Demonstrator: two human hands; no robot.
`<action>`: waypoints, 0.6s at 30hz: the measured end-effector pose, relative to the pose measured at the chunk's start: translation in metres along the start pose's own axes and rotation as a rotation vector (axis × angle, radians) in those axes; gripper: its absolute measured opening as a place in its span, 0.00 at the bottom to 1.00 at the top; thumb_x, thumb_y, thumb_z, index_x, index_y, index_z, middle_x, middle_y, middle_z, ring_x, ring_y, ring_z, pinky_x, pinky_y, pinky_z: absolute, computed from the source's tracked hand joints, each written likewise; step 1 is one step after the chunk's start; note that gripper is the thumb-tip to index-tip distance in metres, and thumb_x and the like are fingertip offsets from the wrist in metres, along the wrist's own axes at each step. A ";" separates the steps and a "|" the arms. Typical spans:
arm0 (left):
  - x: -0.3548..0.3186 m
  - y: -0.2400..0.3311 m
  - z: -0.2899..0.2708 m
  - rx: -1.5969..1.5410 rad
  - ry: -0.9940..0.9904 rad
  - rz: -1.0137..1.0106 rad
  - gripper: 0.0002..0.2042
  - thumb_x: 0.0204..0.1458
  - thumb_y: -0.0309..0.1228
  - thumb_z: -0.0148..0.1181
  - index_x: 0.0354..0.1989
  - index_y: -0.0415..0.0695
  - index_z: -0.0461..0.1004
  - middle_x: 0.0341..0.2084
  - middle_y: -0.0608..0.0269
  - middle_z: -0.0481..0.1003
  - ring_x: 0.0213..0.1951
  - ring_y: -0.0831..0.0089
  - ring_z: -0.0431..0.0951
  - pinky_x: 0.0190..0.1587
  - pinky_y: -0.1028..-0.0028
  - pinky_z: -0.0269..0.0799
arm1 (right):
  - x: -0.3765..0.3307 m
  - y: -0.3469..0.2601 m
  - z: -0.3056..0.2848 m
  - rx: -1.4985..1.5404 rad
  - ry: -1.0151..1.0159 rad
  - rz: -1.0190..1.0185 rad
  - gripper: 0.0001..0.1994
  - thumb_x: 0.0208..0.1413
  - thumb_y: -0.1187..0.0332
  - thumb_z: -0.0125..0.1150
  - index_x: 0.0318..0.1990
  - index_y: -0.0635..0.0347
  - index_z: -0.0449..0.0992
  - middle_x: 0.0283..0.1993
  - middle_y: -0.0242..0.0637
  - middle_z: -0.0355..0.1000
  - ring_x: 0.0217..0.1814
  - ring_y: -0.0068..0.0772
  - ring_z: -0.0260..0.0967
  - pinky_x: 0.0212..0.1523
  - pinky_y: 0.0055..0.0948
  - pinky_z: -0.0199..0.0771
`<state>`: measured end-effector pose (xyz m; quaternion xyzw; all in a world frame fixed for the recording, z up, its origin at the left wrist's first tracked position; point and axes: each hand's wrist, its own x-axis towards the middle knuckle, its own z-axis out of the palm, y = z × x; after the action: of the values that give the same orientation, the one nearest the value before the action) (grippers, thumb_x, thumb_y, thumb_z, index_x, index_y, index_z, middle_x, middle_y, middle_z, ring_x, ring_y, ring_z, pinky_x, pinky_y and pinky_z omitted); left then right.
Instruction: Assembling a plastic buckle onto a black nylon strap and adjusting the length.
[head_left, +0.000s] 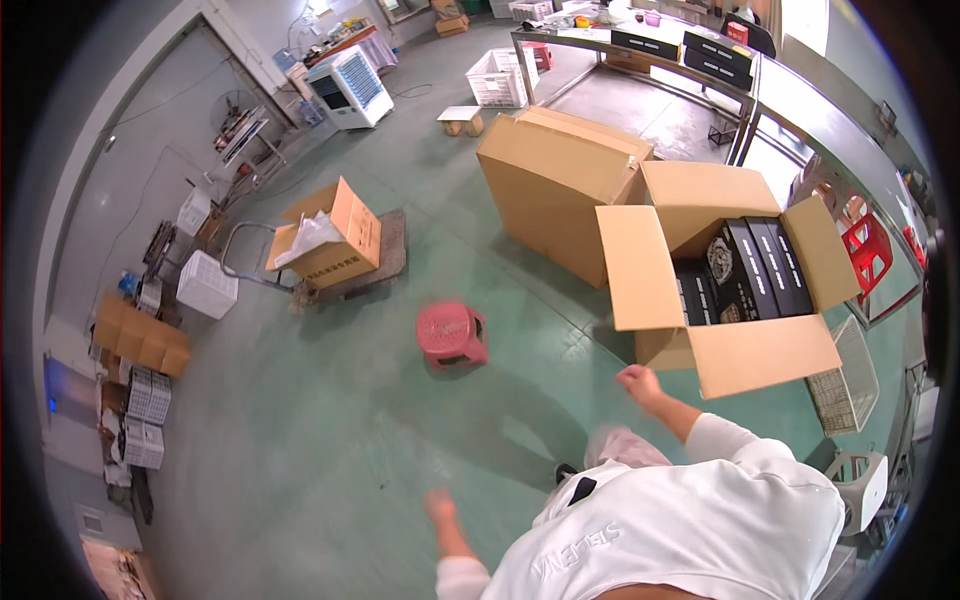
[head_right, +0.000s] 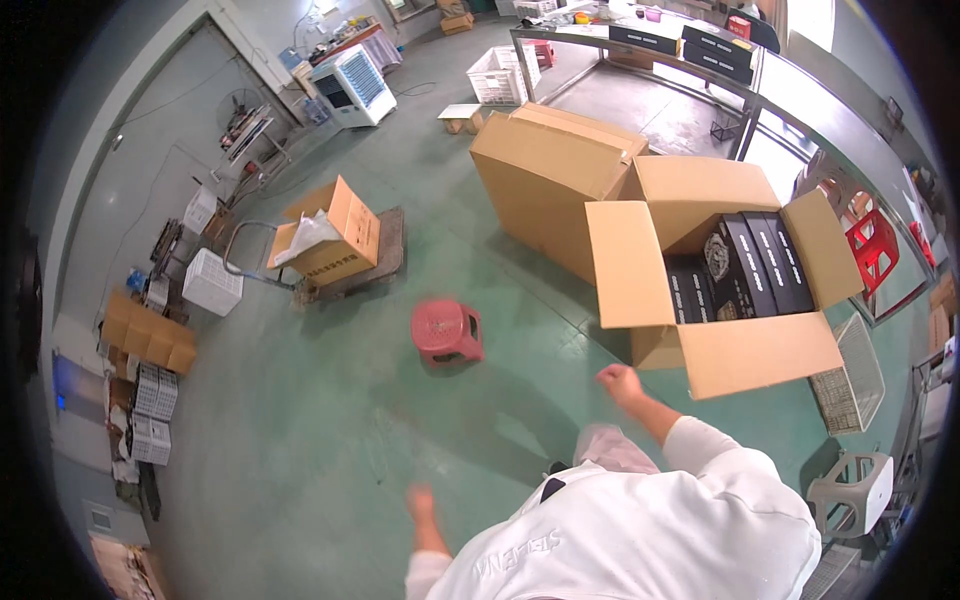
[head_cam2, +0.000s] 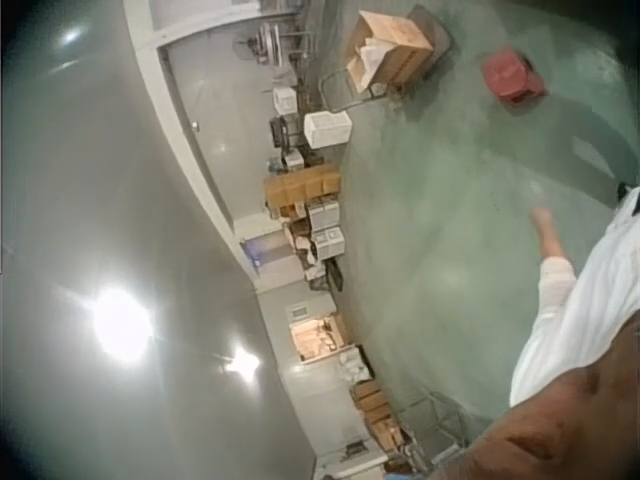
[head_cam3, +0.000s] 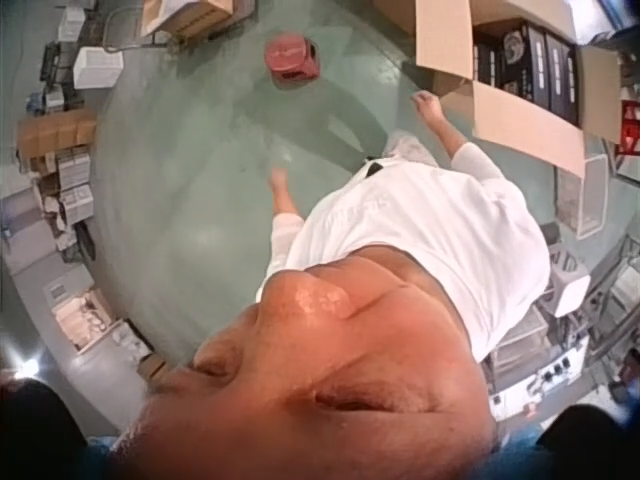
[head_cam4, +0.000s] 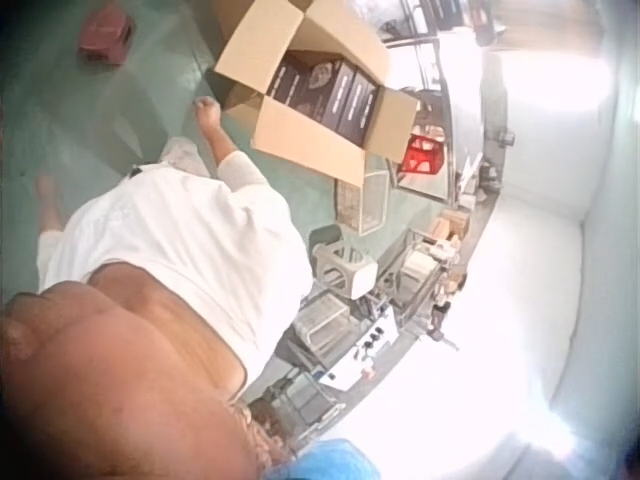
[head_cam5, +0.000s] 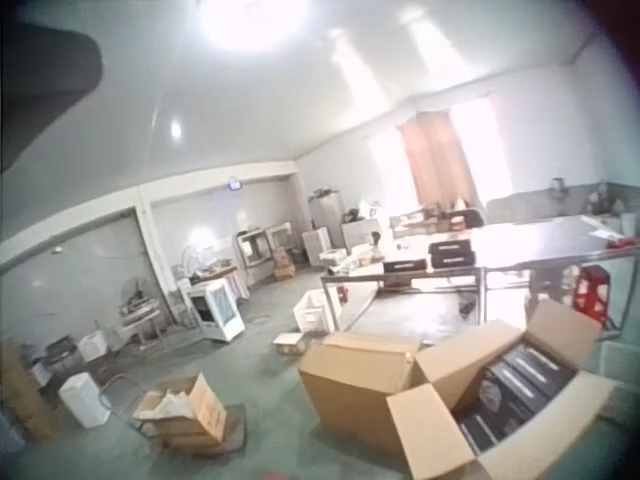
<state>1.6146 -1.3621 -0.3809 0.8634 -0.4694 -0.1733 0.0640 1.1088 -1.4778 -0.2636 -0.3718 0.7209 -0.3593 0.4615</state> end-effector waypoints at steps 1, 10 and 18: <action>0.050 0.108 -0.081 0.020 -0.024 -0.037 0.23 0.50 0.47 0.44 0.34 0.34 0.70 0.36 0.43 0.70 0.41 0.49 0.69 0.43 0.59 0.63 | 0.019 -0.016 -0.013 0.025 0.085 0.035 0.08 0.47 0.65 0.54 0.24 0.59 0.71 0.15 0.27 0.60 0.16 0.19 0.54 0.16 0.22 0.54; 0.351 0.247 -0.139 -0.336 0.341 0.093 0.14 0.52 0.35 0.42 0.25 0.34 0.65 0.23 0.43 0.69 0.27 0.46 0.67 0.30 0.57 0.62 | 0.262 -0.149 0.075 0.388 0.078 0.181 0.08 0.52 0.66 0.47 0.25 0.58 0.66 0.16 0.30 0.61 0.14 0.20 0.56 0.12 0.18 0.57; 0.423 0.078 0.008 0.670 -0.467 0.273 0.19 0.49 0.36 0.42 0.46 0.36 0.65 0.40 0.50 0.70 0.44 0.57 0.68 0.45 0.62 0.62 | 0.476 -0.381 0.228 0.399 -0.205 -0.039 0.08 0.45 0.80 0.40 0.27 0.62 0.68 0.23 0.31 0.64 0.21 0.20 0.61 0.20 0.19 0.63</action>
<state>1.7616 -1.7564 -0.4678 0.7039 -0.6117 -0.1919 -0.3056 1.2576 -2.1080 -0.1970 -0.3216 0.5776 -0.4637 0.5899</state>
